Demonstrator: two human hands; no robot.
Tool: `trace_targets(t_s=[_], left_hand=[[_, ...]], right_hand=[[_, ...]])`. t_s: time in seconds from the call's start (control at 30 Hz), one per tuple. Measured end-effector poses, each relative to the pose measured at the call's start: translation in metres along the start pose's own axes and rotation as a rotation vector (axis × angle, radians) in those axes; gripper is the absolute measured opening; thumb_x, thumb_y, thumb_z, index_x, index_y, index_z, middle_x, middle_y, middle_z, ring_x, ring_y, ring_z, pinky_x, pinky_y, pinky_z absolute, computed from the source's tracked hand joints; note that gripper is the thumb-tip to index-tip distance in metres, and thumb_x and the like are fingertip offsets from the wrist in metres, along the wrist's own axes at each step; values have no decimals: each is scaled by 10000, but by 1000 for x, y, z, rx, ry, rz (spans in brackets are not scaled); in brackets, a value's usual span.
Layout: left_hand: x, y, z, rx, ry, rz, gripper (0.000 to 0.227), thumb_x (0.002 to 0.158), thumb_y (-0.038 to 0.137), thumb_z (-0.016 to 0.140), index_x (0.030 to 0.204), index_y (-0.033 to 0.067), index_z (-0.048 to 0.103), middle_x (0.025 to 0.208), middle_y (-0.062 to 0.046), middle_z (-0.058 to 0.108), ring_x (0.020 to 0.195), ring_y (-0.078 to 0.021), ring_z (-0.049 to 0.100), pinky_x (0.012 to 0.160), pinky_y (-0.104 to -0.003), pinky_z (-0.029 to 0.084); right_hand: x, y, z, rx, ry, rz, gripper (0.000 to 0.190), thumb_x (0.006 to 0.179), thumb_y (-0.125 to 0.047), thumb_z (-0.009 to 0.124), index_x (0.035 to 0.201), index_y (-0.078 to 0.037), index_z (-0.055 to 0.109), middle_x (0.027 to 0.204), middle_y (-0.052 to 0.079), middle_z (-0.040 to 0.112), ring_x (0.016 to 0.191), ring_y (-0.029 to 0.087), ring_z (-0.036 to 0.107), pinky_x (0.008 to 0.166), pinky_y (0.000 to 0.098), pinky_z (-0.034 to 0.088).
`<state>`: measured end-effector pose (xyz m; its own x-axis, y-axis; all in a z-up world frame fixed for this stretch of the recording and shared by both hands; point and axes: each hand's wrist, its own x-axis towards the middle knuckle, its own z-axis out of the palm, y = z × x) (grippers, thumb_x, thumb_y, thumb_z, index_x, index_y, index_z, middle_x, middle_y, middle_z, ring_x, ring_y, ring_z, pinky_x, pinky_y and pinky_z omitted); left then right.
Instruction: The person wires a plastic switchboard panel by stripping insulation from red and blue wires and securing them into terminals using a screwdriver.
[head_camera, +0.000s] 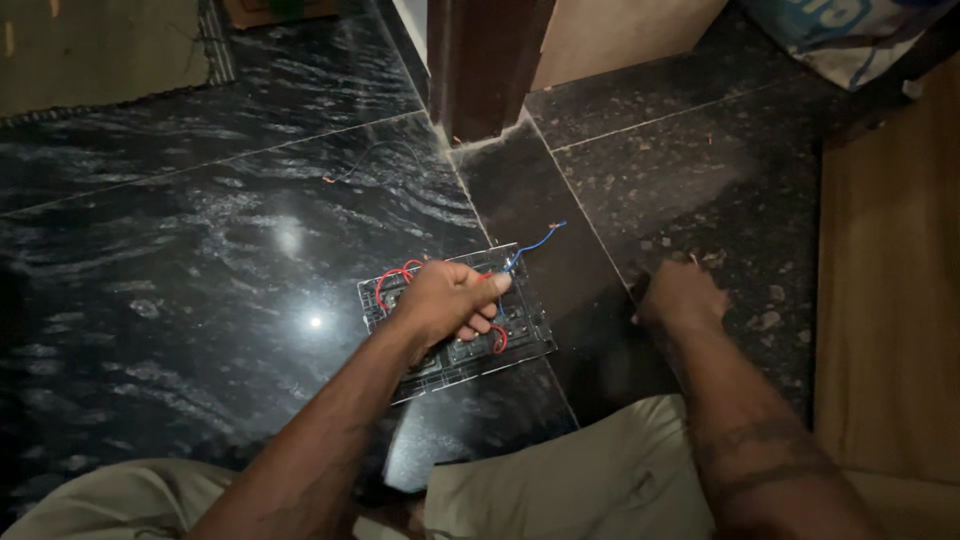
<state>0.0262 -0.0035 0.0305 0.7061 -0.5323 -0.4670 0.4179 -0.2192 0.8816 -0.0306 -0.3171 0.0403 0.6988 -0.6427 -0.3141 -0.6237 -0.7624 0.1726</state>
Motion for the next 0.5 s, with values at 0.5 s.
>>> trace_targets(t_s=[0.5], left_hand=[[-50, 87, -12, 504, 169, 383, 389, 826, 471, 757, 909, 91, 768, 795, -49, 773, 714, -150, 738, 672, -327, 587]], right_hand=[[-119, -55, -32, 1539, -23, -589, 170, 942, -158, 758, 1000, 2, 764, 857, 38, 718, 669, 86, 570, 589, 239, 437]])
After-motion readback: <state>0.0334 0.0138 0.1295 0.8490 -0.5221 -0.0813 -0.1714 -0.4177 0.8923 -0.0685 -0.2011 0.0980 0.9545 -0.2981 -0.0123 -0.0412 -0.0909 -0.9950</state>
